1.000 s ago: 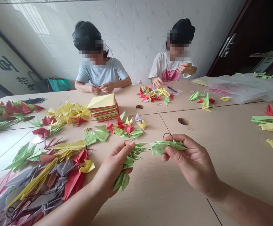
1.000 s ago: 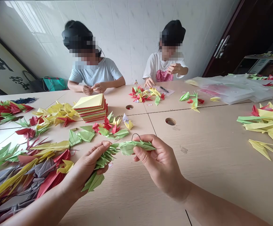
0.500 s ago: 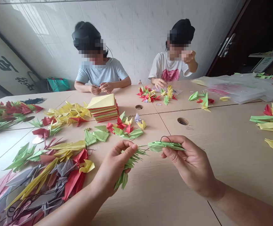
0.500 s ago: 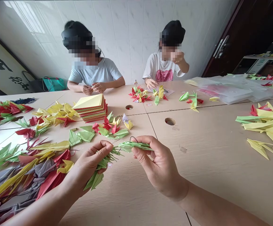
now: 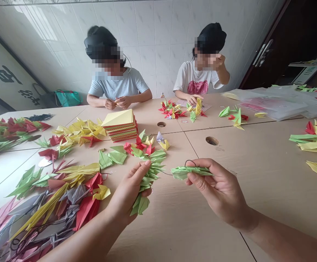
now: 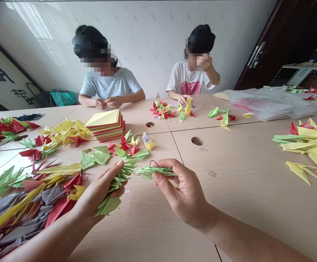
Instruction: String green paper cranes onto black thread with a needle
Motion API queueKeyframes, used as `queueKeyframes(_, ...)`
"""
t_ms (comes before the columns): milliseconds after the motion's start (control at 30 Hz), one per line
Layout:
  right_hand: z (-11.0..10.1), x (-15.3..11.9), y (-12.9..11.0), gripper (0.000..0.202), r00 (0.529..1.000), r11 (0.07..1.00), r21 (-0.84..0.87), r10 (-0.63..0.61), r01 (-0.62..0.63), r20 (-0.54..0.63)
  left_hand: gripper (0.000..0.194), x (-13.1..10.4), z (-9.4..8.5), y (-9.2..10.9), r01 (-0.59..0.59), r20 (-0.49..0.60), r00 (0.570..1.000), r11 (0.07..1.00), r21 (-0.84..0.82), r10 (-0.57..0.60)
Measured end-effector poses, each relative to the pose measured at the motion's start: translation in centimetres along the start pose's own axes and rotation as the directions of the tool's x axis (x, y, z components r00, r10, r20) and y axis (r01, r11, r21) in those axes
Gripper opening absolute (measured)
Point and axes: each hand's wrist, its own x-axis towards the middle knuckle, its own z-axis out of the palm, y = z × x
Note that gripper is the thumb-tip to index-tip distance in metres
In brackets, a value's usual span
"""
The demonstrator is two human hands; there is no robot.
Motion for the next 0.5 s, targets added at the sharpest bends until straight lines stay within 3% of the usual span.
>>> queueKeyframes(267,-0.03,0.70,0.29,0.014,0.987,0.996,-0.013,0.087,-0.090,-0.133,0.032,0.08,-0.61,-0.11,0.107,0.129,0.988,0.984,-0.144,-0.089)
queueKeyframes(500,-0.26,0.99,0.48,0.016,0.978,0.990,-0.008,0.139,-0.142,-0.157,0.029,0.32,-0.71,-0.12,0.060,0.167,0.986,0.969,-0.241,-0.020)
